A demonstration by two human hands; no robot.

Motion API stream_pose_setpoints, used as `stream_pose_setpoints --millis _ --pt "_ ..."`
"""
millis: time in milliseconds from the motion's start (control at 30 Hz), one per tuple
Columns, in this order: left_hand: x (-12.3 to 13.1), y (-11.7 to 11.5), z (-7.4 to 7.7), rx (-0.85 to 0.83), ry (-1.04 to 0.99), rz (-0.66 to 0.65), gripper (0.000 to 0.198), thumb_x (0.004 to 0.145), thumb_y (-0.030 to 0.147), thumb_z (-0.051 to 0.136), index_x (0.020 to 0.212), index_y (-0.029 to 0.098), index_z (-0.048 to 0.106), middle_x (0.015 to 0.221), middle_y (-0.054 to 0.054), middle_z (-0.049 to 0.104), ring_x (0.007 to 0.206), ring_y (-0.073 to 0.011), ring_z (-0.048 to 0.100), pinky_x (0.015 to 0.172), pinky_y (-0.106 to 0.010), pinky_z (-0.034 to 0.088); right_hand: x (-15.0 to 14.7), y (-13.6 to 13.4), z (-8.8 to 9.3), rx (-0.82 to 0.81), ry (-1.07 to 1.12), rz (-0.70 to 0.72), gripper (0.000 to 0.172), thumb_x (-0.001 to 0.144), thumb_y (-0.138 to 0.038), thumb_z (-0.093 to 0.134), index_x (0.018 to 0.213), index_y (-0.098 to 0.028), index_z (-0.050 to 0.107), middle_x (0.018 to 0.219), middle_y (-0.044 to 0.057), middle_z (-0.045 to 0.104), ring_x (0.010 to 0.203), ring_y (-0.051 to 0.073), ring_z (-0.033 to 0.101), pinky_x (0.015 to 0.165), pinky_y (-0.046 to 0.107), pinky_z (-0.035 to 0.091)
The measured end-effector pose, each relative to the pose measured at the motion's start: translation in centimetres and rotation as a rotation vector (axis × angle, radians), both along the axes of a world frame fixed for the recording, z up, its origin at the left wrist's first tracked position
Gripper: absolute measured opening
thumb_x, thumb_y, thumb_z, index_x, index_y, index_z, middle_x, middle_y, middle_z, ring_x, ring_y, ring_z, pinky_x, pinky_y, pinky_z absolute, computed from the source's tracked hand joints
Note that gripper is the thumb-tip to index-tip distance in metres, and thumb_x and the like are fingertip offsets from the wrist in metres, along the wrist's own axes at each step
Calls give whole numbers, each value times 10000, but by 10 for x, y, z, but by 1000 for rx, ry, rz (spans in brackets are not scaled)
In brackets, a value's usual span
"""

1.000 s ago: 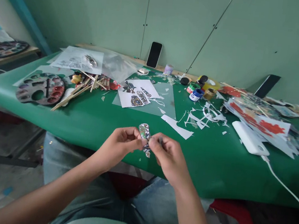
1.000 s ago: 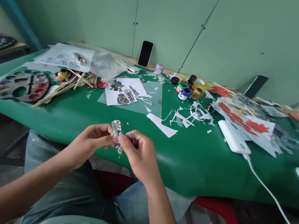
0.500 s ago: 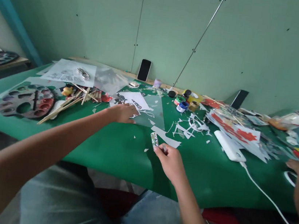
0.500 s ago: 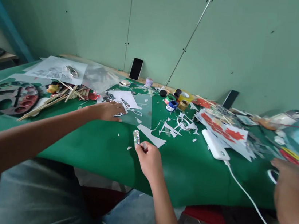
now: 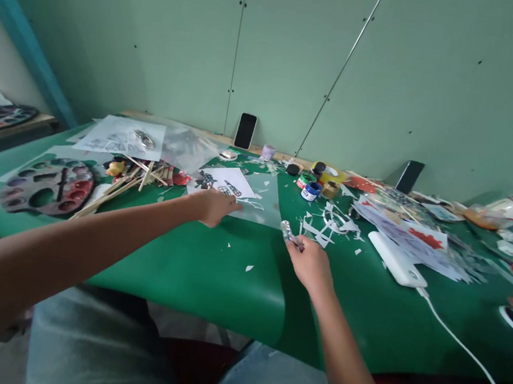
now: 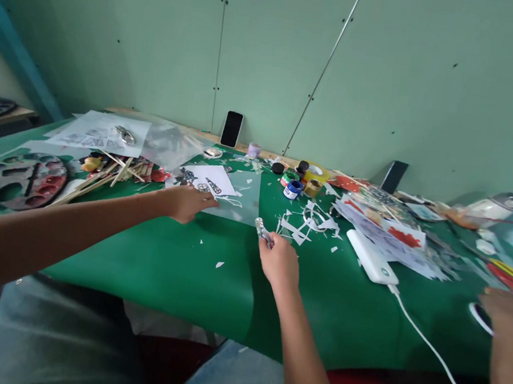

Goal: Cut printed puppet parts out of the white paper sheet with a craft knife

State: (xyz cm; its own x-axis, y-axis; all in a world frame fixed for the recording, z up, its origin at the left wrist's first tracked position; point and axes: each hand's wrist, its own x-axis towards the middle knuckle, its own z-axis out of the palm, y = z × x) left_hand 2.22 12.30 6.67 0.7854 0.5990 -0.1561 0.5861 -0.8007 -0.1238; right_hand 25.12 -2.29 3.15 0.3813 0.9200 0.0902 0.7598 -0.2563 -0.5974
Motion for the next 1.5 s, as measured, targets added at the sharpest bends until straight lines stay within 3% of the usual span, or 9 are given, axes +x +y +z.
stream_pose_setpoints --millis 167,333,600,733,833,1033,1167,1300,1500 --pt "-7 2 5 69 -120 154 463 885 176 434 1332 242 536 1193 -114 664 935 -231 675 804 -341 501 12 -8 -1 34 -20 -48 232 845 -346 481 650 -228 526 594 13 567 503 143 450 524 251 271" --pt "-21 11 29 146 -275 333 457 937 240 352 1373 211 488 960 -125 724 811 -247 689 707 -349 510 0 11 5 28 -8 61 268 849 -361 490 618 -232 529 541 7 546 455 147 442 479 257 257" --pt "-42 29 59 243 -551 447 439 945 262 324 1339 252 520 1096 -108 705 933 -250 667 757 -341 500 -55 102 26 -112 -72 299 199 863 -314 546 742 -203 659 682 44 666 561 157 586 521 248 367" --pt "-43 31 59 250 -624 474 432 937 256 341 1319 250 542 1033 -94 716 897 -245 663 750 -344 494 -65 152 35 -136 -230 314 261 925 -259 463 973 -144 692 903 146 707 798 239 669 657 307 460" --pt "-41 29 56 246 -683 506 425 926 258 365 1301 254 565 928 -90 717 827 -242 659 718 -348 488 -61 194 39 -95 -348 344 279 942 -185 447 1142 -142 638 1112 159 665 1045 256 625 840 361 478" --pt "-40 24 51 197 -763 542 428 917 287 394 1297 224 579 713 -54 650 637 -183 586 632 -300 462 -62 256 26 -141 -474 495 382 919 -388 578 1235 -174 561 1245 88 578 1059 210 596 894 438 514" --pt "-42 22 49 188 -797 536 415 913 275 397 1276 229 593 702 -41 638 597 -160 541 620 -284 442 -71 245 17 -194 -506 541 360 924 -381 573 1218 -175 572 1216 86 596 1031 198 607 877 421 523" --pt "-41 19 49 183 -804 532 423 908 259 389 1277 211 591 745 -48 661 610 -156 556 618 -274 444 -79 196 15 -201 -517 570 326 958 -184 438 1222 -229 625 1108 96 684 1003 229 647 841 381 517" --pt "-34 17 52 220 -727 534 431 925 236 378 1315 237 563 818 -80 706 725 -220 637 656 -321 469 -69 142 25 -49 -484 589 472 938 -123 340 1341 -242 554 1295 75 621 1072 220 630 784 298 492"
